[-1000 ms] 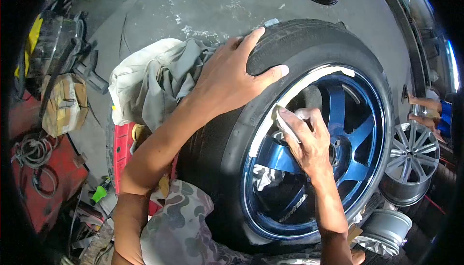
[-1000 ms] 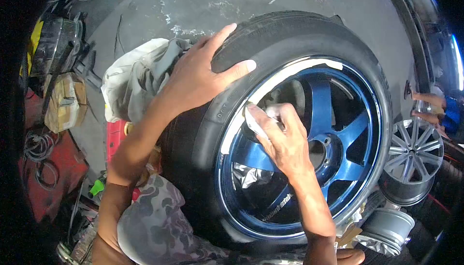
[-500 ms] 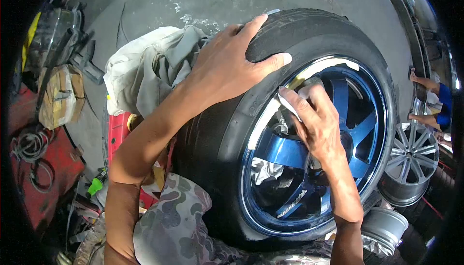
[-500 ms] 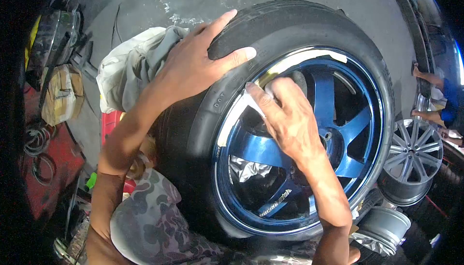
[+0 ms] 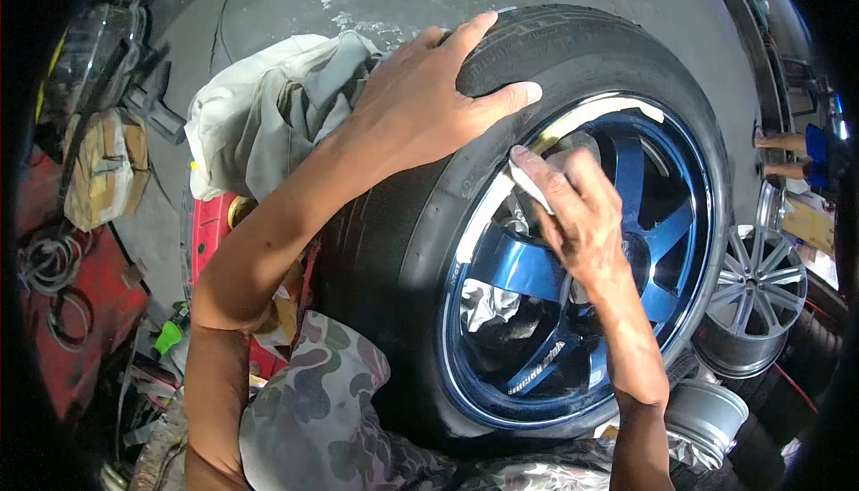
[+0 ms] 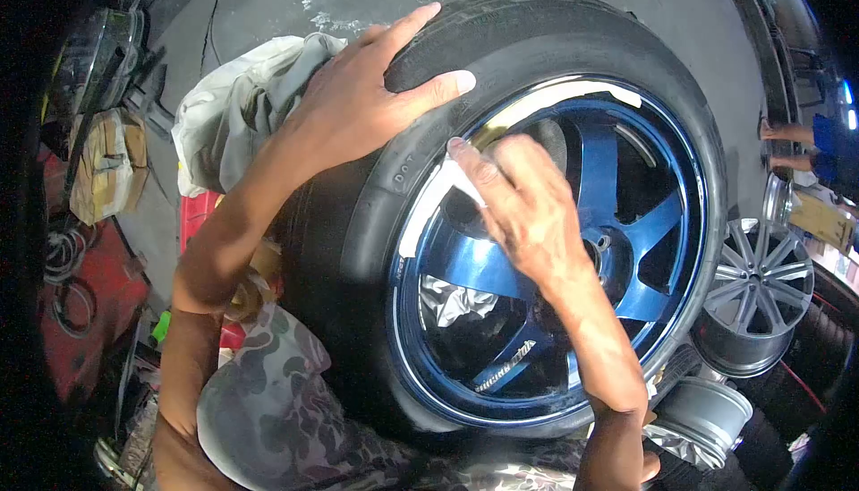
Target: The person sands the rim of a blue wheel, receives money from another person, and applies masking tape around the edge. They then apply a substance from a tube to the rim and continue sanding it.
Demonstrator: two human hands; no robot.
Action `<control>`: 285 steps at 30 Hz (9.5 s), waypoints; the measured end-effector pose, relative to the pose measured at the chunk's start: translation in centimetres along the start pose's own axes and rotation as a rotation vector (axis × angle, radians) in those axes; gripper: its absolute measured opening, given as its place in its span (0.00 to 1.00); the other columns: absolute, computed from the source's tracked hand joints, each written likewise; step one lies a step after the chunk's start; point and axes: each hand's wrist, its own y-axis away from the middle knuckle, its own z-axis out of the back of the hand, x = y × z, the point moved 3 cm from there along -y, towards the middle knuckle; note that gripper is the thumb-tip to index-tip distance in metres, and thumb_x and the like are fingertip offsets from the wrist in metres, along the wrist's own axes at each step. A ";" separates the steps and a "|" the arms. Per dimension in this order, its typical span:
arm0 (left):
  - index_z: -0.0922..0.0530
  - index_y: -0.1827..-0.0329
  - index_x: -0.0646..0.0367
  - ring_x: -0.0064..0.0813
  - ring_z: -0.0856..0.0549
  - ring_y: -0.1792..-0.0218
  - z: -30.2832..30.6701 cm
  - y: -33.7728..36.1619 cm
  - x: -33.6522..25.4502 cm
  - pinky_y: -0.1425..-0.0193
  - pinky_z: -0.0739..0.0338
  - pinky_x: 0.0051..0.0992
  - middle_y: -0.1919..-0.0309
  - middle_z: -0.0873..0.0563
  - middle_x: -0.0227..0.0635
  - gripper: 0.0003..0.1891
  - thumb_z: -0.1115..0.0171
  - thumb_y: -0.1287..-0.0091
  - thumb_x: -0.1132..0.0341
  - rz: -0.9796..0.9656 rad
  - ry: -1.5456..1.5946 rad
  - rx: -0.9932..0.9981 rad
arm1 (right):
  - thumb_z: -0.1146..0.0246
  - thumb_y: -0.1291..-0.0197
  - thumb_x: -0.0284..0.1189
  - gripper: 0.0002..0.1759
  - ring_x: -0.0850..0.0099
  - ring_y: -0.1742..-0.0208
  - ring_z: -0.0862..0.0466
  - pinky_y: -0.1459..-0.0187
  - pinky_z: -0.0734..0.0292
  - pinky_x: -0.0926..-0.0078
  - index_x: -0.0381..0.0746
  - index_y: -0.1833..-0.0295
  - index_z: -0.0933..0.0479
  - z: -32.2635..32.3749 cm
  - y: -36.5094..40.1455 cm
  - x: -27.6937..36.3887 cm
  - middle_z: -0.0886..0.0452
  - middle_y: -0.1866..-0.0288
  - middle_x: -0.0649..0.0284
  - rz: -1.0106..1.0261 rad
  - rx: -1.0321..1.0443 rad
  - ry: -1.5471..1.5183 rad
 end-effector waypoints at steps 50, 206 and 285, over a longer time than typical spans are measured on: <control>0.30 0.13 0.55 0.56 0.21 0.23 0.4 -0.7 -0.5 0.19 0.30 0.43 0.26 0.20 0.62 0.49 0.29 0.30 0.33 0.064 -0.071 0.066 | 0.30 0.30 0.17 0.06 0.50 0.66 0.16 0.63 0.21 0.56 0.31 0.49 0.15 -5.1 0.0 8.4 0.22 0.64 0.49 -0.657 -0.627 -0.120; 0.37 0.12 0.60 0.64 0.37 0.16 1.6 10.6 -1.9 0.13 0.42 0.56 0.14 0.36 0.54 0.55 0.18 0.42 0.56 -0.300 -0.124 -0.069 | 0.28 0.47 0.23 0.25 0.56 0.48 0.19 0.44 0.20 0.57 0.35 0.41 0.16 1.3 -2.0 2.6 0.17 0.45 0.57 0.104 0.119 0.076; 0.13 0.59 0.60 0.57 0.09 0.56 3.7 49.9 11.6 0.51 0.17 0.51 0.63 0.10 0.52 0.12 0.33 0.26 0.59 0.167 0.040 -0.045 | 0.41 0.16 0.35 0.19 0.64 0.47 0.15 0.37 0.23 0.67 0.30 0.38 0.16 28.7 54.3 22.8 0.11 0.47 0.53 -1.158 -0.315 0.376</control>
